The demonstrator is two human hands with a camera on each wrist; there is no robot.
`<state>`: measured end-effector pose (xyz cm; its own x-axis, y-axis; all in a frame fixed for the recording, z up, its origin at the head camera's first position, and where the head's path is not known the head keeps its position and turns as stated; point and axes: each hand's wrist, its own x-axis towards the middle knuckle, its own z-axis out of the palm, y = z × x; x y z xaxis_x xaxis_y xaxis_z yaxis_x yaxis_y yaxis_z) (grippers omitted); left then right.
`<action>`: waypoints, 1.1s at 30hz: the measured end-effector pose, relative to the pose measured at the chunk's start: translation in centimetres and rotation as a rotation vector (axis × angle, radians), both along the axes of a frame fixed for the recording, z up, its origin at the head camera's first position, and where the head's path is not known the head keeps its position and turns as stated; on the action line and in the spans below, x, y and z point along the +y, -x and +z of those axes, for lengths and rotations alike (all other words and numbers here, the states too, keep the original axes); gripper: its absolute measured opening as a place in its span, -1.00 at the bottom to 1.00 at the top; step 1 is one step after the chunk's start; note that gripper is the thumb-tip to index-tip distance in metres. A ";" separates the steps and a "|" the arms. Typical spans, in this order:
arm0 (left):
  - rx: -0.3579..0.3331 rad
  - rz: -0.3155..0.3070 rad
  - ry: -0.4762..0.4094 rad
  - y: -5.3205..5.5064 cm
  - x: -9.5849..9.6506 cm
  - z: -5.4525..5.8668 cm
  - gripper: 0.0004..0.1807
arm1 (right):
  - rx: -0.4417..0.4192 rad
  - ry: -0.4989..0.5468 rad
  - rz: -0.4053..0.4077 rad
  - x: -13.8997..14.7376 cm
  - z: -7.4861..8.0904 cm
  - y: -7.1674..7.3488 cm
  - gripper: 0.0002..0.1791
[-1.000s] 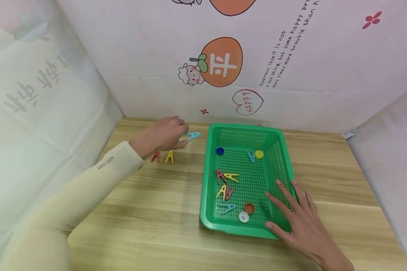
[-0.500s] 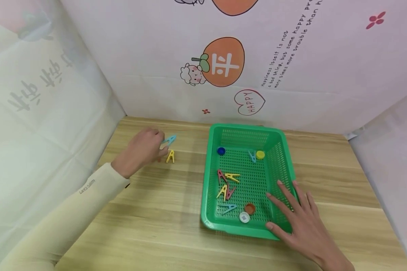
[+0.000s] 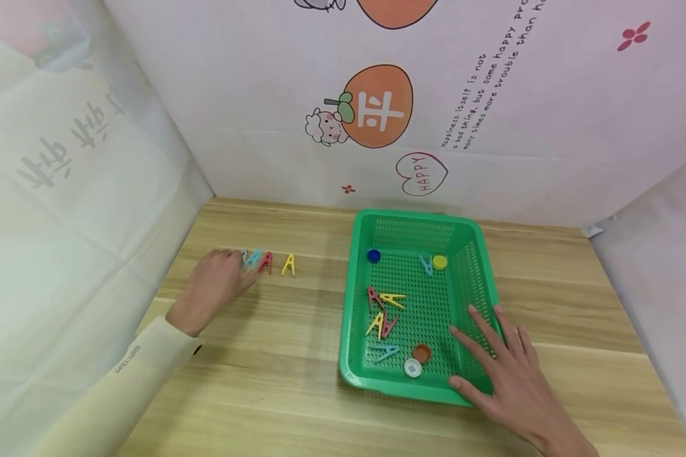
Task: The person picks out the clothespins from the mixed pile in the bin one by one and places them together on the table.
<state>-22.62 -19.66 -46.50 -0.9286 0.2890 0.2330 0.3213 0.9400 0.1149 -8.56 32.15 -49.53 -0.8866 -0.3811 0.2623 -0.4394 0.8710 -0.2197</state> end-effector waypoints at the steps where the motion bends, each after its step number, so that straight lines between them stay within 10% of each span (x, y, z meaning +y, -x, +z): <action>1: -0.022 0.023 -0.010 -0.1 -0.2 -0.2 -0.63 | -0.001 0.000 0.000 0.0 0.0 0.0 -0.14; 33: -0.248 0.233 -0.107 -2.4 -3.2 -4.6 -0.63 | -0.004 -0.004 -0.002 0.1 -0.1 0.0 -0.15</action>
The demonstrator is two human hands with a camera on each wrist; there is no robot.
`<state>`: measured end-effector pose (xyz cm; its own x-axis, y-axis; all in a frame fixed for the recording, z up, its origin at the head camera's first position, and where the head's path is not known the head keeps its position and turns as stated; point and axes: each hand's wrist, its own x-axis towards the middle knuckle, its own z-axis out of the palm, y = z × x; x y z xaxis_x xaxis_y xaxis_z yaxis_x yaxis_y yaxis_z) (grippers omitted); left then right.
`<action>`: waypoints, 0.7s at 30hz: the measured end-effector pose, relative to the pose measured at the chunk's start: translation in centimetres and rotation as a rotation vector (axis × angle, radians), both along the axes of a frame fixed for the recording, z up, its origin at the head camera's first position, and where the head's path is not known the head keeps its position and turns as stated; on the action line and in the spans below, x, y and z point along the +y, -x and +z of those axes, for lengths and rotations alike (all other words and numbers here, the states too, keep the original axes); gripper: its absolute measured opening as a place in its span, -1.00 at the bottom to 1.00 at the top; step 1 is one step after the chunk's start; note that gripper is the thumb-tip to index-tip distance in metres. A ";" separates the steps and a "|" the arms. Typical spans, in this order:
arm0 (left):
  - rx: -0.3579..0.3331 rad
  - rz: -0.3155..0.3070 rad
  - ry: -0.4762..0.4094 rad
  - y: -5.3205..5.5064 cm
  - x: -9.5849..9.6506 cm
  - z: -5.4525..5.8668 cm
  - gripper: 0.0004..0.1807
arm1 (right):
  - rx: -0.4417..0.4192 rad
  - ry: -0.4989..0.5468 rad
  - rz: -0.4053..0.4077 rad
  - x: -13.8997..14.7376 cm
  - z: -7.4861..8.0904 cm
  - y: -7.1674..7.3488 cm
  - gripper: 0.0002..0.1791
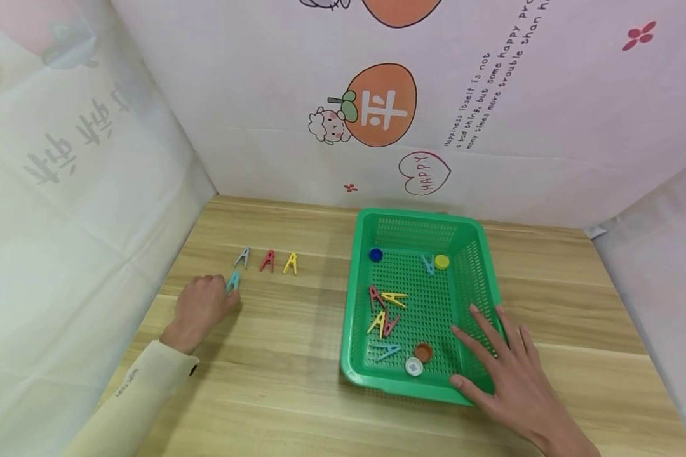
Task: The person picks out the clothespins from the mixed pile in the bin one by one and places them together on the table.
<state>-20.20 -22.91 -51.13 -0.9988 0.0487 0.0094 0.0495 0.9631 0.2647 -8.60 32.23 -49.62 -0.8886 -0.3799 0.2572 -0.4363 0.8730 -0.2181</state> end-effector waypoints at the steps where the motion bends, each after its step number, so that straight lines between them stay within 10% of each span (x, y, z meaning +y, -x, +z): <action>1: 0.004 -0.004 0.004 0.0 0.0 0.0 -0.62 | 0.001 -0.001 0.000 0.0 0.0 0.0 -0.15; 21: 0.018 -0.016 0.028 0.3 -0.2 -0.5 -0.65 | 0.001 -0.002 0.000 0.0 0.0 0.0 -0.15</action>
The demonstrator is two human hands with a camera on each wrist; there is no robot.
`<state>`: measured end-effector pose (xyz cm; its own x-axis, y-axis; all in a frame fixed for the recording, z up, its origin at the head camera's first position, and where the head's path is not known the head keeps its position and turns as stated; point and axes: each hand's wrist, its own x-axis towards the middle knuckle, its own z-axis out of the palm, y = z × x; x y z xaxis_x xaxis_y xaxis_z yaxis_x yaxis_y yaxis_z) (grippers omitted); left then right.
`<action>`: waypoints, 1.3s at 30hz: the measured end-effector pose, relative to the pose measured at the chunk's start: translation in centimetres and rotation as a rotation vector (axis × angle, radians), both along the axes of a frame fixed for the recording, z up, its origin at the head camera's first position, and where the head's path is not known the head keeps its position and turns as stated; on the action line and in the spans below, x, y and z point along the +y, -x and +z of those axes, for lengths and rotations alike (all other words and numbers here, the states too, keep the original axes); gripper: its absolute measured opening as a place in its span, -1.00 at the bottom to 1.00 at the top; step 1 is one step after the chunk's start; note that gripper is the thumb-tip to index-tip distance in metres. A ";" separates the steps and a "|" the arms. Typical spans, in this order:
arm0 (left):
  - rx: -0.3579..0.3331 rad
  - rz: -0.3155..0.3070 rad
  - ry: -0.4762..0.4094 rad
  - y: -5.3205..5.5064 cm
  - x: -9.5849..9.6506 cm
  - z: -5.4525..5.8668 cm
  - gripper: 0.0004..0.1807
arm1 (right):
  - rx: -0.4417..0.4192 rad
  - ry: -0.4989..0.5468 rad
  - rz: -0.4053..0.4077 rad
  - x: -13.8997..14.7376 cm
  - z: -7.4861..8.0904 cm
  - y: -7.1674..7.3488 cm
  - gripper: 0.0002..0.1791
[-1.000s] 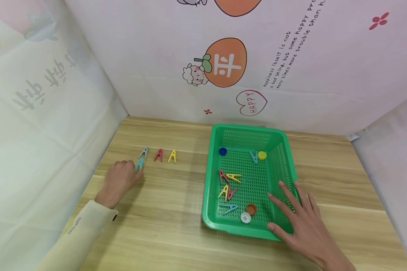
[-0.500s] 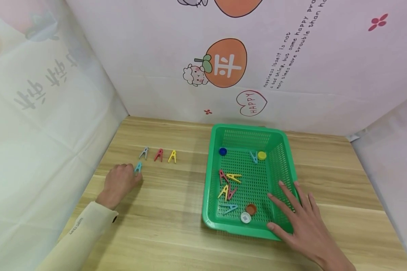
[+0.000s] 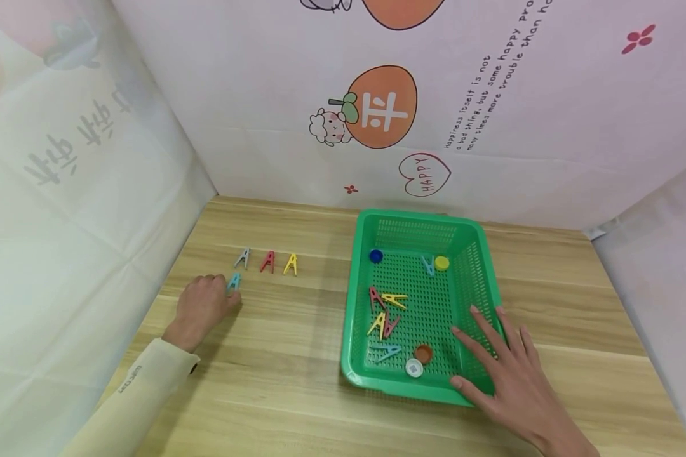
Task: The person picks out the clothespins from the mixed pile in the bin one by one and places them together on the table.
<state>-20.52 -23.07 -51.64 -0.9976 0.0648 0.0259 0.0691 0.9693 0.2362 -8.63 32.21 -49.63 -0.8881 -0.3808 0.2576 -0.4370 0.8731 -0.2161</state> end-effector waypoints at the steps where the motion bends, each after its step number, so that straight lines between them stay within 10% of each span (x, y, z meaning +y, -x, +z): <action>1: 0.005 -0.002 -0.001 0.0 0.0 0.0 -0.64 | 0.001 0.000 0.000 0.0 0.0 0.0 -0.15; 24: 0.081 -0.082 -0.002 0.9 -0.5 1.9 -0.57 | -0.013 -0.003 -0.007 -0.1 0.1 -0.3 -0.15; 39: 0.067 -0.250 -0.038 4.7 3.6 6.8 -0.60 | -0.010 0.007 0.000 -0.1 0.2 -0.1 -0.14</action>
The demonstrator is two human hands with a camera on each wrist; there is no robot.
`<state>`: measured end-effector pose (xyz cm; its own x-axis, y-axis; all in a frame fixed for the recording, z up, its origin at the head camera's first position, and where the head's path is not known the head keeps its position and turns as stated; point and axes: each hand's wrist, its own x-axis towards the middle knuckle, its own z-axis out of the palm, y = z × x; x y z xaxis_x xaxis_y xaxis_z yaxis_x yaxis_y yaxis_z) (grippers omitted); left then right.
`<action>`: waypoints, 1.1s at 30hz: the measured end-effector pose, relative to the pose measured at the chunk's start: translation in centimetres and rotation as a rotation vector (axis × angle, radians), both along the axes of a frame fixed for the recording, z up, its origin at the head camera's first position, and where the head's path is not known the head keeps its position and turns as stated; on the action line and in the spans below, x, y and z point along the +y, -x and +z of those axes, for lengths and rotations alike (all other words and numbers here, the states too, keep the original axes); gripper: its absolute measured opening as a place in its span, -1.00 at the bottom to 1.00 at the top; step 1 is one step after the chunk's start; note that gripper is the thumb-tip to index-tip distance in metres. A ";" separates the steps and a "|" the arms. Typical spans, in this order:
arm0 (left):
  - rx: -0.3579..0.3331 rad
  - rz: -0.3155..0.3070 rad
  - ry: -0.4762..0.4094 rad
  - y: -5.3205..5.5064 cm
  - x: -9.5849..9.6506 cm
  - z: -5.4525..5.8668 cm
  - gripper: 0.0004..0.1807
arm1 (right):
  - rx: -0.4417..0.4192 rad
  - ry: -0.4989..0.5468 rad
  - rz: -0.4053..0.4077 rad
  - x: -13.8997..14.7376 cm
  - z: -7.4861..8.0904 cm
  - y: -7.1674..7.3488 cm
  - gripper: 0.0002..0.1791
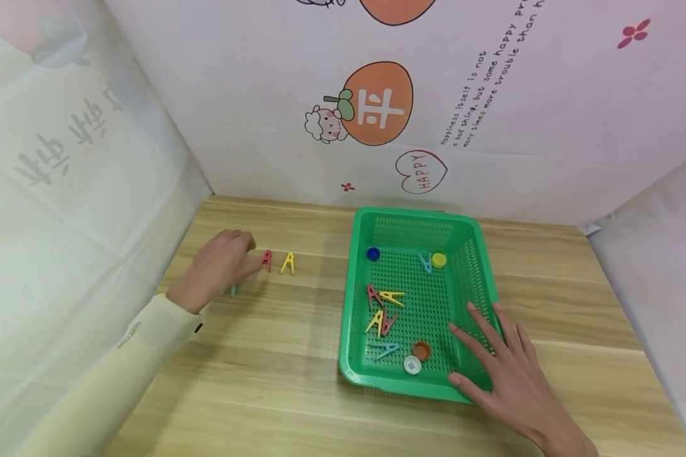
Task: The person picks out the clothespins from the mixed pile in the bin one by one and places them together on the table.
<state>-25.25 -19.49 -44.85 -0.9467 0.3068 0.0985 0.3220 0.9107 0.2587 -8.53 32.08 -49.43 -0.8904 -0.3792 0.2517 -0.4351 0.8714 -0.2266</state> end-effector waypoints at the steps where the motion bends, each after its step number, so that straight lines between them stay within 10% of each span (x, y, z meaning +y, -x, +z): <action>1: -0.003 -0.018 0.009 0.4 0.3 0.2 -0.59 | 0.000 0.000 0.000 0.0 0.0 0.0 -0.14; 21: 0.002 -0.356 0.099 5.7 8.7 4.0 -0.58 | -0.001 -0.004 0.002 -0.1 0.1 0.0 -0.15; 33: 0.006 -0.528 0.172 5.8 14.6 5.0 -0.62 | -0.004 -0.004 -0.003 -0.1 0.0 0.0 -0.14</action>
<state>-31.06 -4.87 -39.82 -0.6596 0.7515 0.0100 0.7472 0.6542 0.1170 -8.51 32.00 -49.46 -0.8926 -0.3773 0.2469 -0.4314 0.8738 -0.2244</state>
